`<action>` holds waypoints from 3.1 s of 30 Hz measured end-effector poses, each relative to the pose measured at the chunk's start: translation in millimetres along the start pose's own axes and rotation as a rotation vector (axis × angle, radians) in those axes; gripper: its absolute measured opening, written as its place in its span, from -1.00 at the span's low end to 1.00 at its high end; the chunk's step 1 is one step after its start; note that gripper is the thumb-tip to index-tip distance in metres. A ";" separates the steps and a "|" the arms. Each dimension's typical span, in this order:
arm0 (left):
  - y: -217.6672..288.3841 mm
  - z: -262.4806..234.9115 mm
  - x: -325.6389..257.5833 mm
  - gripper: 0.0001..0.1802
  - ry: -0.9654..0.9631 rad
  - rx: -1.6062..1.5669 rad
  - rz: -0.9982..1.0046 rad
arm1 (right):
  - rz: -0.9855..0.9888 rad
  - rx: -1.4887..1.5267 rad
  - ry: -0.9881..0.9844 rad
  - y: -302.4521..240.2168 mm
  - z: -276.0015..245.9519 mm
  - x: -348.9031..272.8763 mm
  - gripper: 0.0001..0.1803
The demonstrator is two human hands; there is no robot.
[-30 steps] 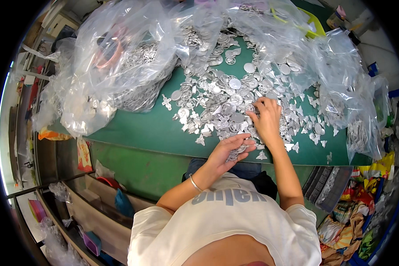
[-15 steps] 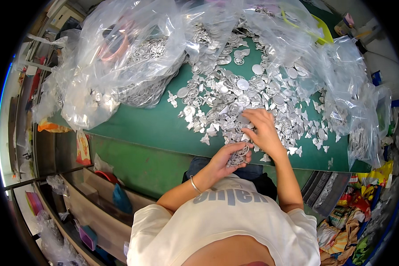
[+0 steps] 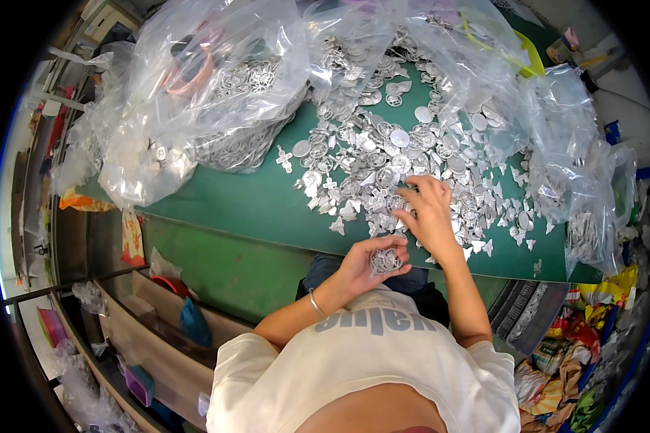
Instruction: The person sorts butterfly-shaped metal pieces from a pile on a green table, handling them by hand and placing them into several plastic bags.
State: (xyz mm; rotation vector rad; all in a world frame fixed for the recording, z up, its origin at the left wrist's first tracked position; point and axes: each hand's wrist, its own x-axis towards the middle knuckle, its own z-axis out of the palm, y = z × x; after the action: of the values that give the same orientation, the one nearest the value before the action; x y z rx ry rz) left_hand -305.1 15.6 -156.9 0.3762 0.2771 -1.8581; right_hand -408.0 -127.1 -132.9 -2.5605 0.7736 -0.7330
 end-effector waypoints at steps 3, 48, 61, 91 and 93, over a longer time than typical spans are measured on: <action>-3.9 -24.3 6.7 -0.70 -0.180 -0.183 0.045 | 0.138 0.231 -0.093 6.4 2.6 -0.6 -0.80; 11.4 4.1 6.0 -0.71 0.009 0.009 0.190 | 0.482 0.654 -0.055 19.2 19.7 17.7 -0.71; 8.4 8.0 2.1 -0.46 0.078 0.148 0.259 | 0.154 -0.081 0.100 35.2 73.1 90.2 -0.59; 28.8 12.1 3.0 -0.56 0.052 -0.056 0.485 | 0.303 0.772 -0.561 -7.0 9.3 67.7 -0.77; 29.4 16.0 4.0 -0.60 0.048 0.005 0.463 | -0.052 0.256 -0.176 5.4 25.8 65.9 -0.72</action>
State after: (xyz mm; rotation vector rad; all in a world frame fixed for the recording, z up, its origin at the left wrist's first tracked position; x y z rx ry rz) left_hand -280.2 -3.0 -143.8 0.4472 0.1981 -1.3966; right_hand -348.3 -165.5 -131.6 -2.3809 0.5221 -0.5720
